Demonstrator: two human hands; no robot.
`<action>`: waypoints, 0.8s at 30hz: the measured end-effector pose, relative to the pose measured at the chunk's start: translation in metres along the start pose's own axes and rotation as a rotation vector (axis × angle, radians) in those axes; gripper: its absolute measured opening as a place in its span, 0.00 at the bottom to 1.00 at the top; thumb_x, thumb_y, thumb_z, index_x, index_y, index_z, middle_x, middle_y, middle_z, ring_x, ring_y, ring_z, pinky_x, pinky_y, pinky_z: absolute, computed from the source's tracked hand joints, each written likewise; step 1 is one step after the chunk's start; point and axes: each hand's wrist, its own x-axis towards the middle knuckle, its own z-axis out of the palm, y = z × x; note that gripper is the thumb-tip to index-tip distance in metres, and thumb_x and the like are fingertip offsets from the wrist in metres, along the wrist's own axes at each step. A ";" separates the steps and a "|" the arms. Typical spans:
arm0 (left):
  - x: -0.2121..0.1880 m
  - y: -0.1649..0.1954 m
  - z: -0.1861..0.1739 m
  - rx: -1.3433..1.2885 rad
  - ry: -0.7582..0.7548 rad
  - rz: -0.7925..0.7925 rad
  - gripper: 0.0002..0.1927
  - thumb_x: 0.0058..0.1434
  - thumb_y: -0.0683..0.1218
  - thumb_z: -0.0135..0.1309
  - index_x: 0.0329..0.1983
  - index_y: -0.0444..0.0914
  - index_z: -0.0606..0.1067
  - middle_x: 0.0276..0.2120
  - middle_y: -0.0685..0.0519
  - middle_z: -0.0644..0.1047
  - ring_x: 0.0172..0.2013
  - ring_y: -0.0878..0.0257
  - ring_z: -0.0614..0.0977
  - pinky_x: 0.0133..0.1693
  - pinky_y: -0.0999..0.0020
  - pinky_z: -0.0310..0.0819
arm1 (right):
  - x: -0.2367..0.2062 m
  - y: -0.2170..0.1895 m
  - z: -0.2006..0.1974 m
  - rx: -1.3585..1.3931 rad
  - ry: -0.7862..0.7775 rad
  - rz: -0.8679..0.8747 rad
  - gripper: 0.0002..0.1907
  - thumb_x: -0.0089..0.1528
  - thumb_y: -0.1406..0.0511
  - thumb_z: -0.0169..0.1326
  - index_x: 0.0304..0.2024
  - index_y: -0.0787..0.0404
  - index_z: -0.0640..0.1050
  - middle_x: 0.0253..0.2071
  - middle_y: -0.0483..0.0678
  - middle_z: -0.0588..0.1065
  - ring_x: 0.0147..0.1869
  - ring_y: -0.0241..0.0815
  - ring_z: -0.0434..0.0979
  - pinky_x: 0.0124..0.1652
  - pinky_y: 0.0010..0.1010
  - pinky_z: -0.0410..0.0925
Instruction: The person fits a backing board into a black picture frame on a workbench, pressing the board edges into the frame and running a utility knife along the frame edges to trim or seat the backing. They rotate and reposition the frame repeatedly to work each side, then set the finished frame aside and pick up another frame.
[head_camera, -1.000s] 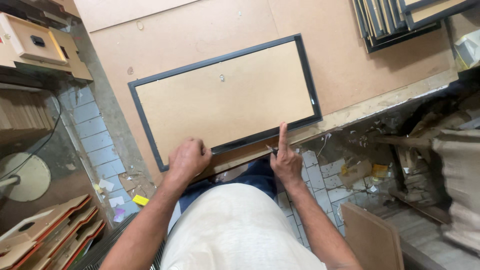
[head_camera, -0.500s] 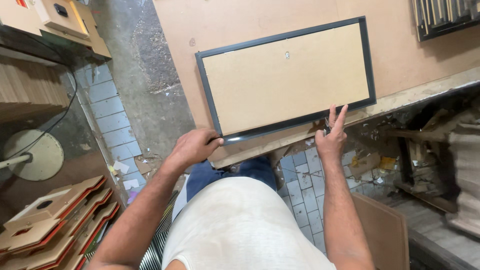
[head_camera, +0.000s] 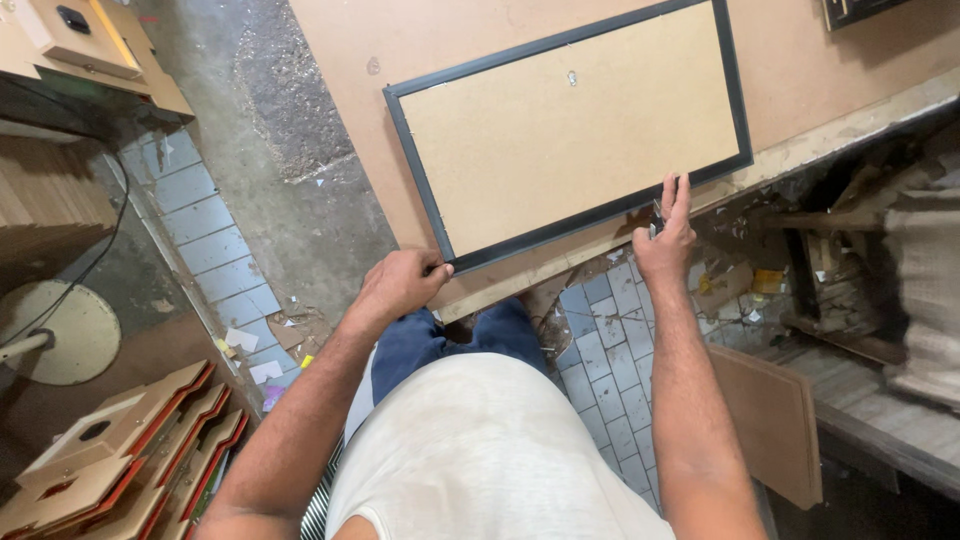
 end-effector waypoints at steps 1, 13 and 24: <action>0.002 -0.002 0.000 -0.005 -0.028 -0.016 0.18 0.63 0.59 0.54 0.40 0.42 0.83 0.30 0.47 0.81 0.35 0.50 0.83 0.40 0.54 0.76 | 0.000 0.002 0.000 -0.001 0.007 -0.002 0.51 0.55 0.76 0.49 0.78 0.59 0.45 0.79 0.47 0.60 0.76 0.57 0.67 0.72 0.39 0.63; 0.012 -0.008 0.015 -0.015 -0.071 -0.054 0.21 0.61 0.63 0.55 0.45 0.44 0.82 0.35 0.48 0.82 0.41 0.53 0.83 0.46 0.55 0.75 | -0.109 -0.090 0.099 0.077 -0.168 -0.554 0.46 0.65 0.76 0.49 0.79 0.62 0.40 0.72 0.55 0.69 0.29 0.39 0.77 0.27 0.28 0.73; 0.004 -0.017 0.027 -0.035 0.102 0.052 0.19 0.60 0.60 0.58 0.41 0.41 0.81 0.35 0.46 0.82 0.39 0.50 0.84 0.43 0.55 0.76 | -0.111 -0.107 0.079 0.428 -0.495 0.109 0.11 0.65 0.63 0.57 0.41 0.66 0.75 0.30 0.56 0.80 0.32 0.46 0.82 0.32 0.37 0.74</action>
